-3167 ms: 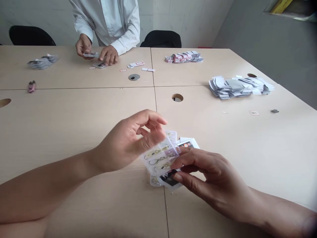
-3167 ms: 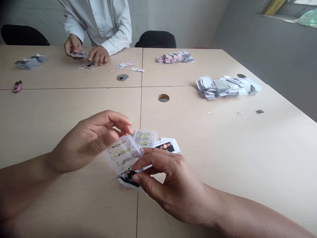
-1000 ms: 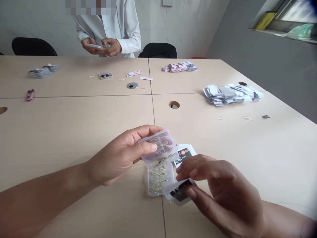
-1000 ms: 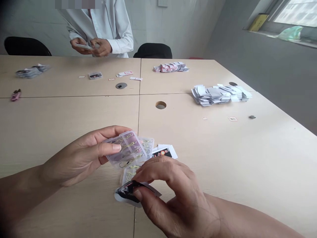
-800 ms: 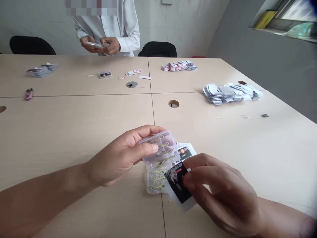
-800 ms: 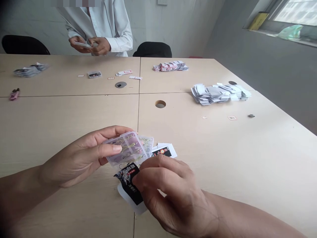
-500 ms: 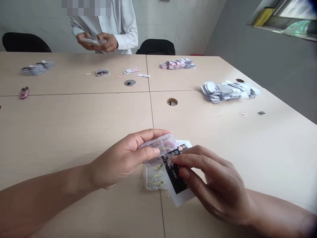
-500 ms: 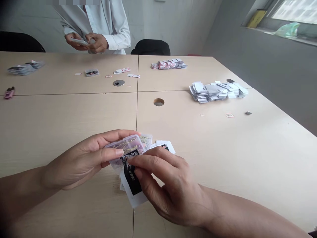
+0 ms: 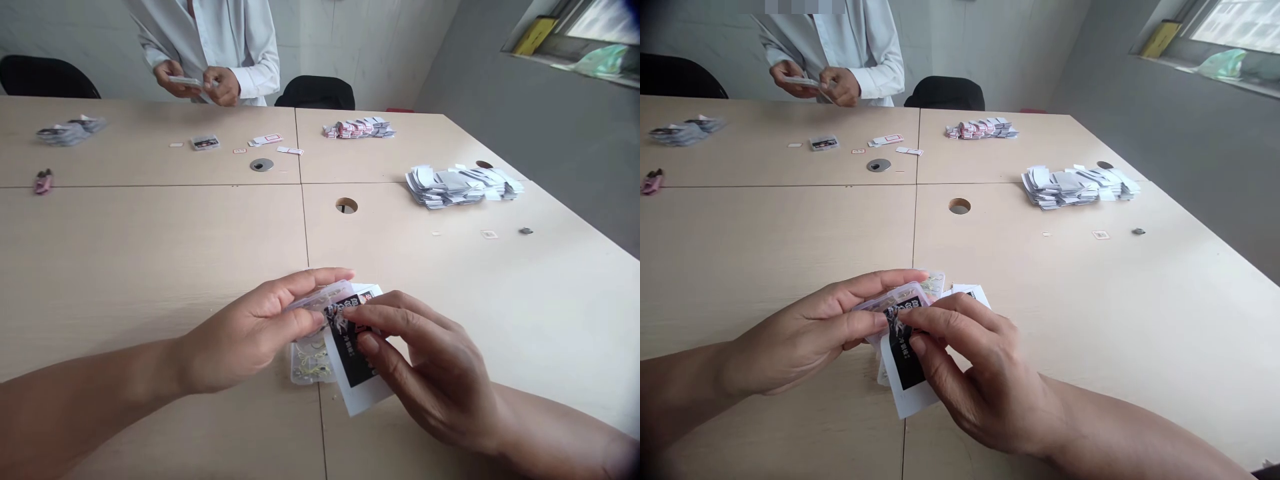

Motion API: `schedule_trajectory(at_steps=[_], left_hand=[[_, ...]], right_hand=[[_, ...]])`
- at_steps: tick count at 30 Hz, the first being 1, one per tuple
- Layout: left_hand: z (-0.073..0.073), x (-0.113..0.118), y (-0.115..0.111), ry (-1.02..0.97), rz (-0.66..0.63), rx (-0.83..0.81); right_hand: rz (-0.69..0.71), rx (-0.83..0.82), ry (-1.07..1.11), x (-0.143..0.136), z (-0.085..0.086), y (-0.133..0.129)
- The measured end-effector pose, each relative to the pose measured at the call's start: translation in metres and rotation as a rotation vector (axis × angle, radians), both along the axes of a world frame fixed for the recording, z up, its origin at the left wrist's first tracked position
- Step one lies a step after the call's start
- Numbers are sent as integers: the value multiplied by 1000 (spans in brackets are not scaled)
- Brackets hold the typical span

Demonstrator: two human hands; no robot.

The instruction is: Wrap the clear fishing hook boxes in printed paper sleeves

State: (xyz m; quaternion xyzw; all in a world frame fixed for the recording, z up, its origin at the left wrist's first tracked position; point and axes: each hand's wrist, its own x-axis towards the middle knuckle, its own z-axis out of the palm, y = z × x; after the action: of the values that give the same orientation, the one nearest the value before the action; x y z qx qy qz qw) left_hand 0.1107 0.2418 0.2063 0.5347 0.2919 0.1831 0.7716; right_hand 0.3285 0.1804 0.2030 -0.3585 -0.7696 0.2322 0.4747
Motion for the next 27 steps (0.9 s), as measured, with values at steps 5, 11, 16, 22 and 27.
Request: schedule_trajectory(at_steps=[5, 11, 16, 22, 27], left_hand=[[4, 0, 2, 7, -30, 7], [4, -4, 2, 1, -80, -14], [5, -4, 1, 6, -78, -19], [1, -3, 1, 53, -46, 47], [2, -3, 0, 106, -52, 124]], right_hand=[[13, -17, -22, 1, 2, 1], [16, -51, -46, 1, 2, 1], [12, -48, -89, 2, 4, 1], [42, -38, -75, 2, 7, 3], [37, -19, -75, 2, 5, 4]])
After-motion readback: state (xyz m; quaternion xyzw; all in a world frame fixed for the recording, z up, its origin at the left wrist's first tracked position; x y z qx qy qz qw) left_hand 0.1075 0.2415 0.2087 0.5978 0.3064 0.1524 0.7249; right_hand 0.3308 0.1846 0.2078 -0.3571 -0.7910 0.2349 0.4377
